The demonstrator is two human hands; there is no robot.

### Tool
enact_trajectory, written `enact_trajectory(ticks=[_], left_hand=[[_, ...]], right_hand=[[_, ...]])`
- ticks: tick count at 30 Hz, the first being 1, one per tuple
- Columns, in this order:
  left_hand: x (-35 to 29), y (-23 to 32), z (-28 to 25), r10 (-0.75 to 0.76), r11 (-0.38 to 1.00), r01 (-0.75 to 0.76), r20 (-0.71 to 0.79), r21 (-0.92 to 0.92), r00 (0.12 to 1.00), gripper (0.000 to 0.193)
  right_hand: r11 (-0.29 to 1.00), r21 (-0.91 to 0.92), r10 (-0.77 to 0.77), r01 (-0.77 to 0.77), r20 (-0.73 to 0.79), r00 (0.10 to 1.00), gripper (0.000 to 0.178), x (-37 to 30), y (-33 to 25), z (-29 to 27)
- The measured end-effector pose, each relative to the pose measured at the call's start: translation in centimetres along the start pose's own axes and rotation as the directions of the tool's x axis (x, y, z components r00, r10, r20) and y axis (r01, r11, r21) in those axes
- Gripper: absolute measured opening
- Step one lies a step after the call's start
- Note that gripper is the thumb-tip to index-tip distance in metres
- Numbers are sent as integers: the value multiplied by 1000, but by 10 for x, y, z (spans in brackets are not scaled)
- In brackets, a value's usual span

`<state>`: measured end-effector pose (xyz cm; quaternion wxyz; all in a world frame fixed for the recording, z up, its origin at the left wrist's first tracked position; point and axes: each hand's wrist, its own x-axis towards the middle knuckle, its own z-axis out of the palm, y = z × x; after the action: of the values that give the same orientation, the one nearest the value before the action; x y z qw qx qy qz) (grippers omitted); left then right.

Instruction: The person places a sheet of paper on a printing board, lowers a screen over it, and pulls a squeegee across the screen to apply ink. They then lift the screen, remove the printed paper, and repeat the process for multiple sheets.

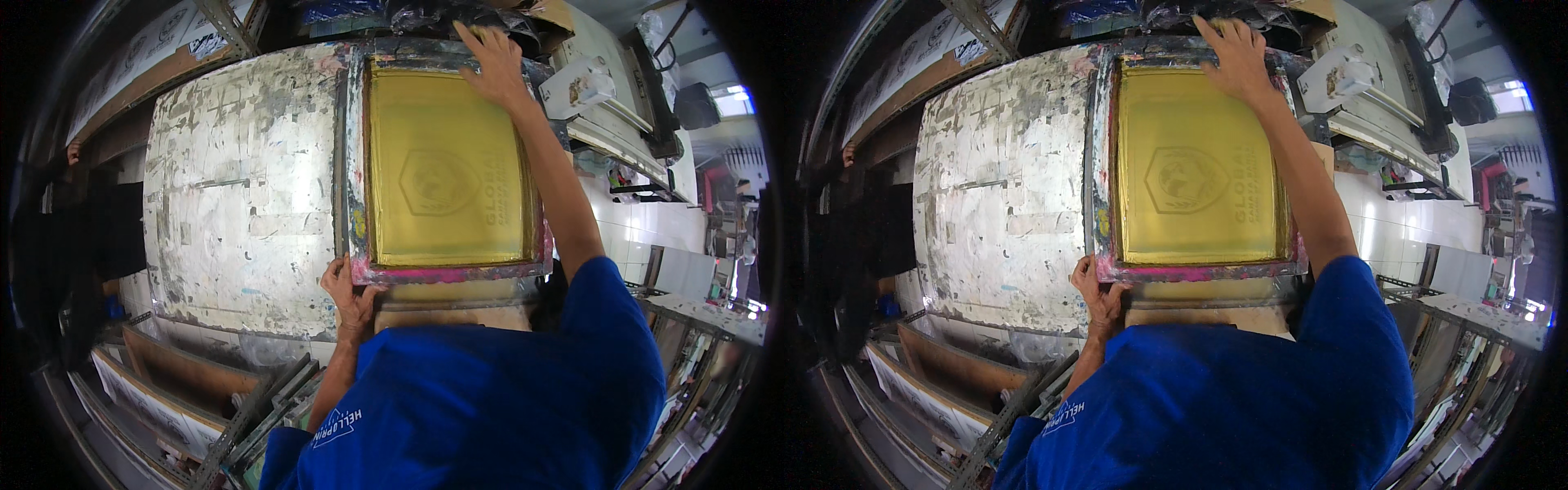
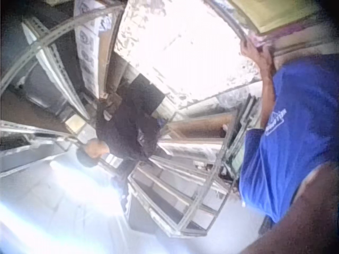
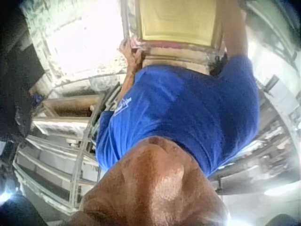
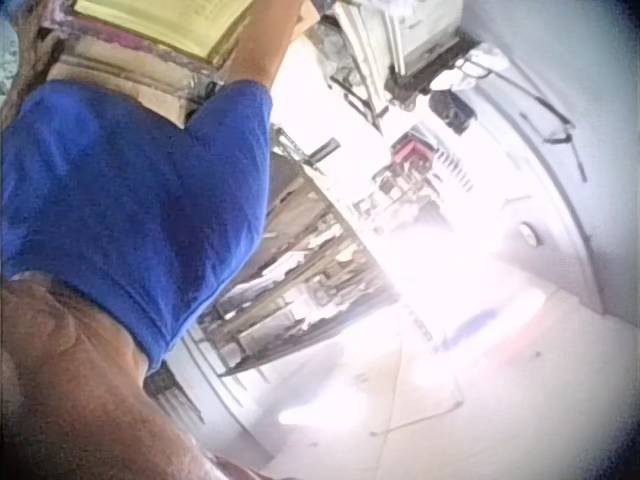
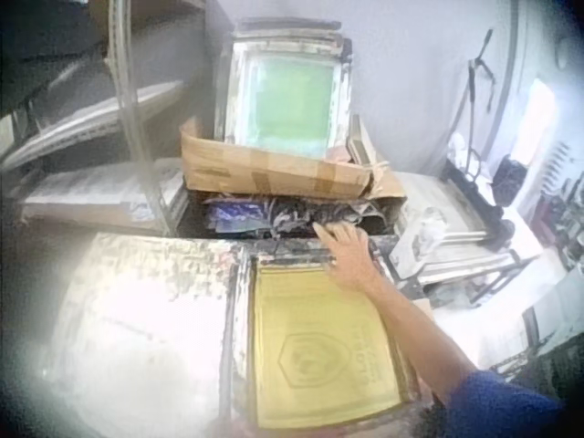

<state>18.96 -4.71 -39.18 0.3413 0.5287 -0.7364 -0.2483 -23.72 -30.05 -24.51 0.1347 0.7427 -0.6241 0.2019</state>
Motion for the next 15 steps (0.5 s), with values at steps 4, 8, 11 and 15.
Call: enact_trajectory(ticks=[4, 8, 11, 15], left_hand=[[-1, 4, 2, -27, 999, 27, -42, -18, 999, 97], [9, 17, -5, 1, 989, -21, -136, -148, 991, 95], [29, 42, -15, 48, 973, -100, -241, -208, 969, 92], [59, 74, -36, 113, 972, -172, -330, -158, 937, 84]], right_hand=[[985, 172, -52, 22, 173, 984, 76, -85, -46, -86], [939, 344, -123, -13, 369, 921, 79, -154, -105, -160], [931, 351, -90, -95, 474, 876, 80, -181, -140, -195], [973, 214, -15, -90, 444, 896, 79, -183, -163, -226]])
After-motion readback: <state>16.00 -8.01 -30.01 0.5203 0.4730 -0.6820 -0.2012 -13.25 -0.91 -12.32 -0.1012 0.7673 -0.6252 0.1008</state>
